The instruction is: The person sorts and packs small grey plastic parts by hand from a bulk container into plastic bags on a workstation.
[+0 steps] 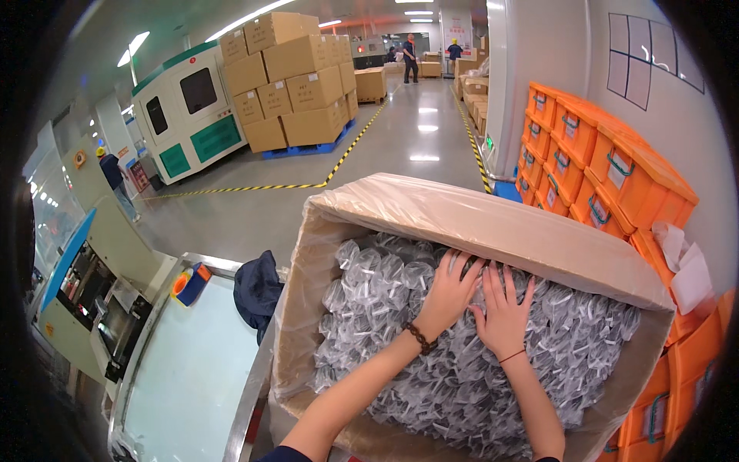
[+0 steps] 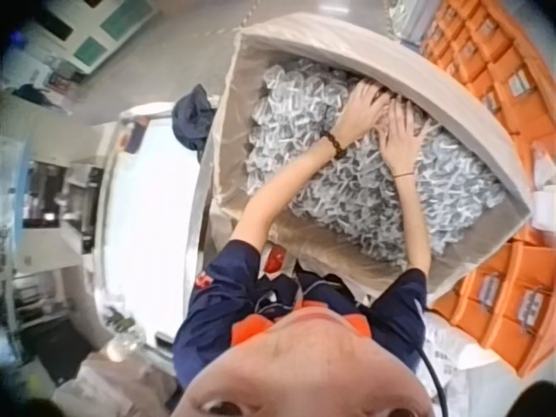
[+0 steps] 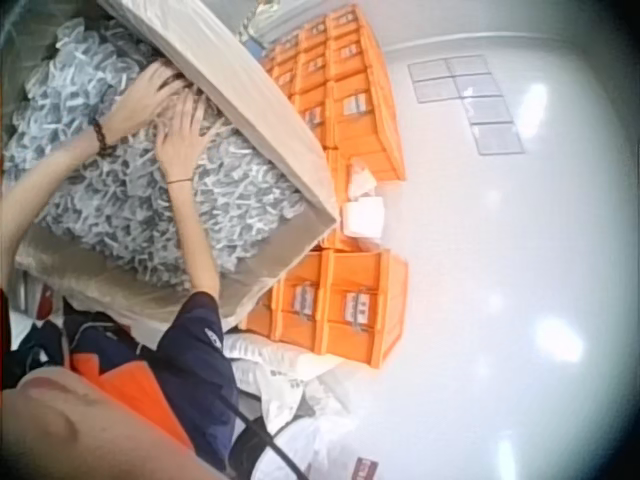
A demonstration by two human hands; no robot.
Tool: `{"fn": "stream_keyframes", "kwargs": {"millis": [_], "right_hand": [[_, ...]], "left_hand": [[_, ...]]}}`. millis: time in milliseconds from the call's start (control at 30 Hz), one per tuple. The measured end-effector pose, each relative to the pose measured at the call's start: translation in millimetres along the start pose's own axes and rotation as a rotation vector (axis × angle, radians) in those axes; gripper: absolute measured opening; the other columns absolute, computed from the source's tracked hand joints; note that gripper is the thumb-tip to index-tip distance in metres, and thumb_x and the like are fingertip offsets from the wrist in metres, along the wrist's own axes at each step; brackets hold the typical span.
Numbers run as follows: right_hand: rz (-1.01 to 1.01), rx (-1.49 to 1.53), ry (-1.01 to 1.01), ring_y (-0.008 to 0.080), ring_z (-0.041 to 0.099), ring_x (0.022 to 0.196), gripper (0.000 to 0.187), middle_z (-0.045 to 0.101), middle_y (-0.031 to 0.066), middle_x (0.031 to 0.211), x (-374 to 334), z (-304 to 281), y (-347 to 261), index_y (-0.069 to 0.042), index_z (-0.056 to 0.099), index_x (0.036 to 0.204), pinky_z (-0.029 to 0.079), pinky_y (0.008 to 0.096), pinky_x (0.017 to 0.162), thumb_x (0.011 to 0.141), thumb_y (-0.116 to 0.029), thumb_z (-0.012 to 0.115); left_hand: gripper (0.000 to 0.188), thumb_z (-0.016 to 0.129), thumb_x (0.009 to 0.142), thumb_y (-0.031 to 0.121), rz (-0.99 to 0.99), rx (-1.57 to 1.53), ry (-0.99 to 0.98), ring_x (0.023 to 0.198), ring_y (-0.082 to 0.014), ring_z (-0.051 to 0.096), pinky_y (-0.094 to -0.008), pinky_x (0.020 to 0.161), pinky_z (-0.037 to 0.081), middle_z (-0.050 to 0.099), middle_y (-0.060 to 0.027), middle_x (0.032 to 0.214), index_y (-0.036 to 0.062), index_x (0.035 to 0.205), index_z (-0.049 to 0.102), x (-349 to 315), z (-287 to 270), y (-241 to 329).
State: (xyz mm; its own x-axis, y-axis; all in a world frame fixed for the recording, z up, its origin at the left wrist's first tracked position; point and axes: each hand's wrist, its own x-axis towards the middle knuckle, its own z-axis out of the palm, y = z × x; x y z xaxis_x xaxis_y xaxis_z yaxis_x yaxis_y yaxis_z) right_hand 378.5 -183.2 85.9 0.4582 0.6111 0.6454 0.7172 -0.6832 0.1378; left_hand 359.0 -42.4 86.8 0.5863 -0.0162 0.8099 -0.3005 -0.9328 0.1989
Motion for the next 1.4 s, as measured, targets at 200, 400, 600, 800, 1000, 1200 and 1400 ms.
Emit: {"fn": "stream_keyframes", "kwargs": {"millis": [200, 400, 600, 800, 1000, 1200, 1400], "right_hand": [[0.071, -0.014, -0.115, 0.03, 0.021, 0.13, 0.063, 0.026, 0.0102, 0.14, -11.9, -1.7, -12.8, -0.005, 0.032, 0.132, 0.01, 0.0566, 0.102, 0.08, -0.035, 0.05], [0.018, 0.165, -0.24, 0.0366, 0.021, 0.128, 0.064, 0.029, 0.0199, 0.136, -72.8, 13.0, -66.8, 0.002, 0.033, 0.129, 0.009, 0.0569, 0.103, 0.077, -0.03, 0.052], [-0.124, 0.147, -0.312, 0.0359, 0.027, 0.125, 0.05, 0.031, 0.0243, 0.132, -125.1, 19.9, -134.1, -0.006, 0.043, 0.123, 0.019, 0.0549, 0.099, 0.081, -0.033, 0.049], [-0.309, 0.384, -0.278, 0.0388, 0.033, 0.121, 0.038, 0.037, 0.0275, 0.125, -156.7, 25.2, -163.5, -0.011, 0.05, 0.117, 0.024, 0.0514, 0.098, 0.082, -0.028, 0.047], [-0.32, 0.358, -0.288, 0.0329, 0.034, 0.122, 0.046, 0.036, 0.0214, 0.13, -154.8, 24.6, -166.3, -0.015, 0.043, 0.126, 0.024, 0.0514, 0.097, 0.082, -0.026, 0.048], [-0.329, 0.366, -0.285, 0.0342, 0.032, 0.123, 0.049, 0.034, 0.0229, 0.132, -163.7, 35.0, -168.4, -0.017, 0.042, 0.128, 0.022, 0.0527, 0.097, 0.08, -0.027, 0.049], [-0.327, 0.352, -0.305, 0.0349, 0.032, 0.122, 0.05, 0.034, 0.0249, 0.13, -160.3, 32.6, -166.3, -0.016, 0.043, 0.128, 0.021, 0.0536, 0.097, 0.079, -0.026, 0.05]], "left_hand": [[0.053, 0.05, 0.083, 0.023, 0.061, 0.131, -0.168, 0.127, -0.0339, 0.024, -0.0436, 0.099, 0.028, 0.028, -0.0146, 0.136, 0.0051, 0.13, 0.034, -22.7, -22.8, -0.2], [0.053, 0.046, 0.085, 0.022, 0.058, 0.064, -0.236, 0.129, -0.0259, 0.023, -0.0389, 0.104, 0.022, 0.023, -0.0122, 0.141, 0.0028, 0.132, 0.029, -47.2, -33.2, -4.9], [0.051, 0.045, 0.086, 0.024, 0.044, 0.183, -0.298, 0.128, -0.024, 0.026, -0.0416, 0.101, 0.024, 0.026, -0.0095, 0.14, 0.009, 0.133, 0.031, -69.1, -33.1, -2.3], [0.052, 0.049, 0.084, 0.023, 0.087, 0.192, -0.343, 0.125, -0.023, 0.031, -0.0432, 0.098, 0.028, 0.029, -0.0044, 0.139, 0.0201, 0.133, 0.033, -131.4, -56.1, -6.6], [0.051, 0.046, 0.084, 0.021, -0.148, 0.232, -0.271, 0.125, -0.0222, 0.031, -0.0461, 0.099, 0.027, 0.029, -0.0026, 0.14, 0.0219, 0.134, 0.032, -182.7, -77.6, -24.0], [0.05, 0.046, 0.085, 0.019, -0.186, 0.145, -0.227, 0.126, -0.0239, 0.03, -0.0461, 0.101, 0.024, 0.029, -0.0043, 0.14, 0.0213, 0.133, 0.033, -185.9, -83.0, -22.4], [0.053, 0.049, 0.082, 0.017, -0.218, 0.13, -0.198, 0.126, -0.0224, 0.031, -0.0434, 0.1, 0.026, 0.03, -0.005, 0.139, 0.02, 0.133, 0.034, -190.1, -80.1, -23.4]]}}
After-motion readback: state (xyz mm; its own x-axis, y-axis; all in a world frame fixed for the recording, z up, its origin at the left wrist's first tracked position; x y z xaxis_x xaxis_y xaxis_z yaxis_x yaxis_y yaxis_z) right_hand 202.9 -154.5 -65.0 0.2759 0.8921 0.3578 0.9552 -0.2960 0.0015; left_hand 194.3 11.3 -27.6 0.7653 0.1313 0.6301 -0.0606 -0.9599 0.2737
